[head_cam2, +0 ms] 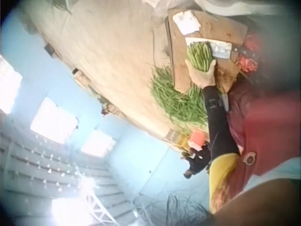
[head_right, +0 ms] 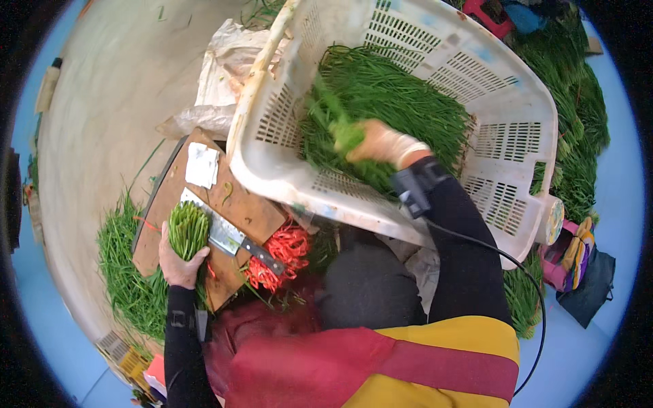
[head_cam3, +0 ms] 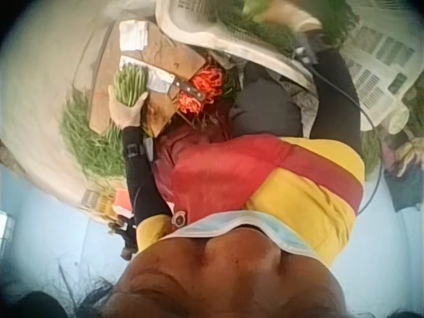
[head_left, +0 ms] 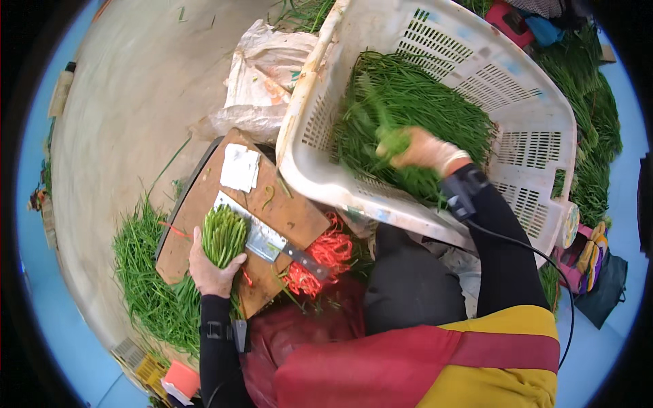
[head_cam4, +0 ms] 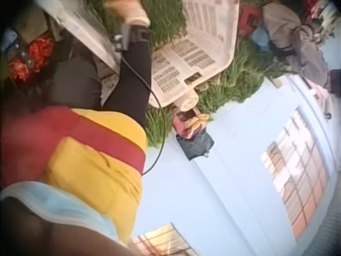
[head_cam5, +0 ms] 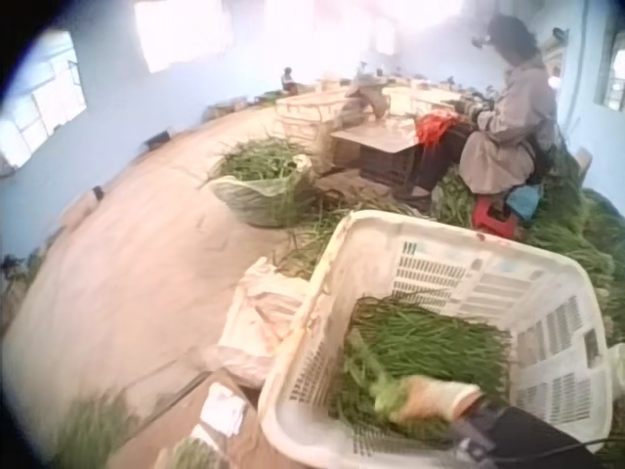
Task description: The person gathers a large bundle of green stalks from a bin, removes several yellowed or damaged leaves from the ends by hand, and then bundles them together.
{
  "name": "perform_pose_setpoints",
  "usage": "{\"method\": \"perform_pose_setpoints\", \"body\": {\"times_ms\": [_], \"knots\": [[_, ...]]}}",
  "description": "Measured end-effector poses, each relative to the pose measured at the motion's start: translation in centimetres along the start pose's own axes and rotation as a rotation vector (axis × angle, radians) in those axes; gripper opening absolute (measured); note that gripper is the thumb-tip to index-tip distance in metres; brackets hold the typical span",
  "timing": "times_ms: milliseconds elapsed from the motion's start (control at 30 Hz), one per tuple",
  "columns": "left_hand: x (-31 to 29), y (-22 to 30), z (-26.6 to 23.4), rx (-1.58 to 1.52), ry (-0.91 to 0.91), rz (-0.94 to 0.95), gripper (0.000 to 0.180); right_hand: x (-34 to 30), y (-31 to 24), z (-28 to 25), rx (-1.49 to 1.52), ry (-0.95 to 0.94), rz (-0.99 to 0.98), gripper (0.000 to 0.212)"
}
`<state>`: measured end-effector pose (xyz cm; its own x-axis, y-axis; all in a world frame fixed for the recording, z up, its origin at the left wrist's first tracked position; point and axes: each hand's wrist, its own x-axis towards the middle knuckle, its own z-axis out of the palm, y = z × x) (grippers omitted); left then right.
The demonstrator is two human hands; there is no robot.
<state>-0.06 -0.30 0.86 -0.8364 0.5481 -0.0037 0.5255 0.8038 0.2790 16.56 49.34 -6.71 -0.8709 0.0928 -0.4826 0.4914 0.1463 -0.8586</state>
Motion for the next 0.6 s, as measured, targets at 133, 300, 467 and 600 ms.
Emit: {"method": "perform_pose_setpoints", "body": {"times_ms": [133, 300, 467, 600], "knots": [[0.3, 0.4, -0.9, 0.038, -0.100, -0.106, 0.121, -7.9, -2.5, -7.2, 0.265, 0.466, -0.199, 0.032], [0.6, 1.8, -3.3, 0.231, -0.270, -0.217, 0.127, -18.9, -5.9, -11.7, 0.719, 0.827, -0.620, 0.059], [-0.6, 2.4, -5.8, 0.196, -0.269, -0.230, 0.128, -26.8, -8.1, -12.3, 1.025, 1.152, -0.761, 0.049], [-2.7, 2.3, -7.9, 0.201, -0.153, -0.221, 0.132, -30.3, -8.9, -11.5, 1.015, 1.174, -0.782, 0.050]]}}
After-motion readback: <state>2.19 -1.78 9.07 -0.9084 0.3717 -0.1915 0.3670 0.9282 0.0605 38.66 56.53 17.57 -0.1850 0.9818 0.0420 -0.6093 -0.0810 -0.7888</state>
